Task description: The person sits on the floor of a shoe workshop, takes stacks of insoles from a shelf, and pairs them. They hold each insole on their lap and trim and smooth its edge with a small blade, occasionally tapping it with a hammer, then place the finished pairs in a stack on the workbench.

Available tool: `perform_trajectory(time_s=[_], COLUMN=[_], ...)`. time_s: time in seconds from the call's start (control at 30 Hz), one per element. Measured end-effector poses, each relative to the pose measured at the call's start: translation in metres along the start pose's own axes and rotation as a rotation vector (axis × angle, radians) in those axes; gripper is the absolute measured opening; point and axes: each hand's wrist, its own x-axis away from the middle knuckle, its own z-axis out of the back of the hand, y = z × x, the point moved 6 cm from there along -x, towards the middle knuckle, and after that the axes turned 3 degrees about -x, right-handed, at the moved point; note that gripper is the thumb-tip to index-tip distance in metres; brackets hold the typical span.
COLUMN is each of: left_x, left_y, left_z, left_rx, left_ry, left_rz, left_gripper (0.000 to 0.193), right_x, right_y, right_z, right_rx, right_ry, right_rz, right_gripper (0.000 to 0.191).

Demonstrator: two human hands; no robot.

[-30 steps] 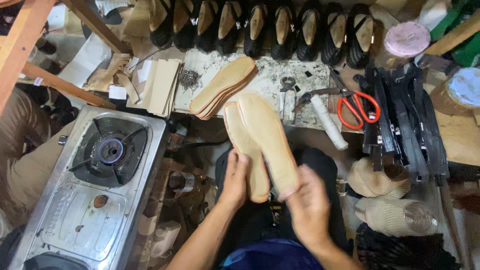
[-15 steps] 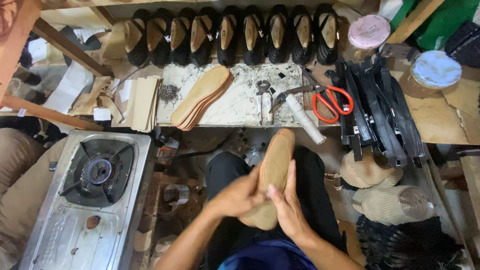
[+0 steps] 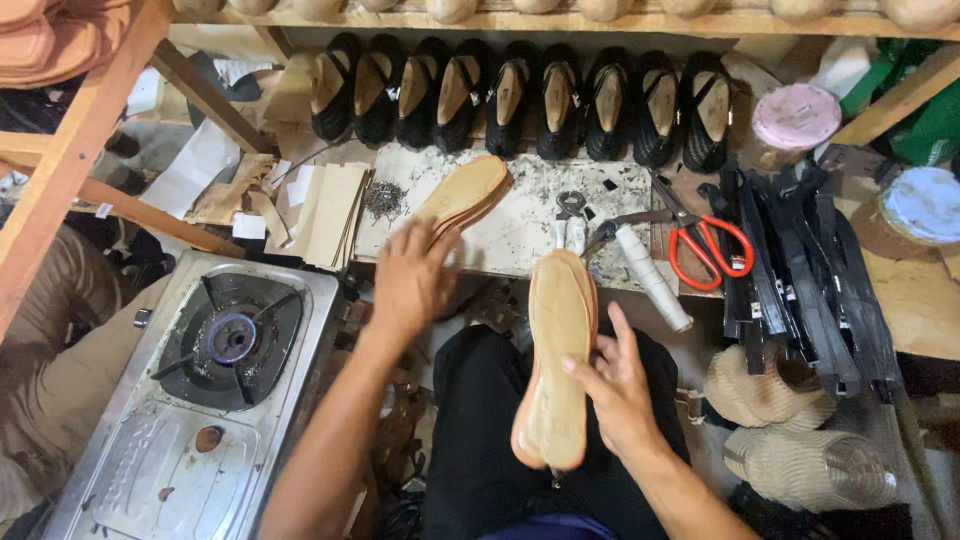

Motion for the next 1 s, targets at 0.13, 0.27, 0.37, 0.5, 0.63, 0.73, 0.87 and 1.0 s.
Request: perform_trajectory(time_s=[0.13, 0.27, 0.37, 0.5, 0.63, 0.73, 0.87, 1.0], left_x=[-0.009, -0.001, 0.009, 0.014, 0.017, 0.032, 0.061, 0.112], left_y=[-0.032, -0.043, -0.046, -0.051, -0.050, -0.036, 0.007, 0.049], left_z=[-0.026, -0.040, -0.038, -0.029, -0.010, 0.004, 0.006, -0.019], left_rx=[-0.116, -0.167, -0.229, -0.260, -0.108, -0.023, 0.209, 0.423], left_ry=[-0.011, -0.068, -0.090, -0.118, -0.040, -0.003, 0.065, 0.166], left_rz=[-0.077, 0.087, 0.215, 0.289, 0.236, 0.249, 0.118, -0.003], left_gripper=[0.060, 0.066, 0.070, 0.068, 0.063, 0.047, 0.041, 0.044], right_x=[-0.040, -0.087, -0.120, -0.152, -0.161, -0.147, -0.119, -0.116], right_y=[-0.003, -0.007, -0.005, -0.007, 0.001, 0.003, -0.016, -0.083], right_z=[-0.030, -0.056, -0.075, -0.102, -0.114, -0.101, -0.070, -0.022], right_rx=[-0.008, 0.030, -0.005, 0.060, 0.033, 0.230, 0.435, 0.485], right_ry=[-0.049, -0.067, -0.037, 0.001, -0.032, -0.041, -0.053, 0.000], right_rz=[0.068, 0.126, 0.133, 0.214, 0.151, 0.224, 0.324, 0.478], right_gripper=[0.100, 0.098, 0.096, 0.089, 0.083, 0.075, 0.064, 0.059])
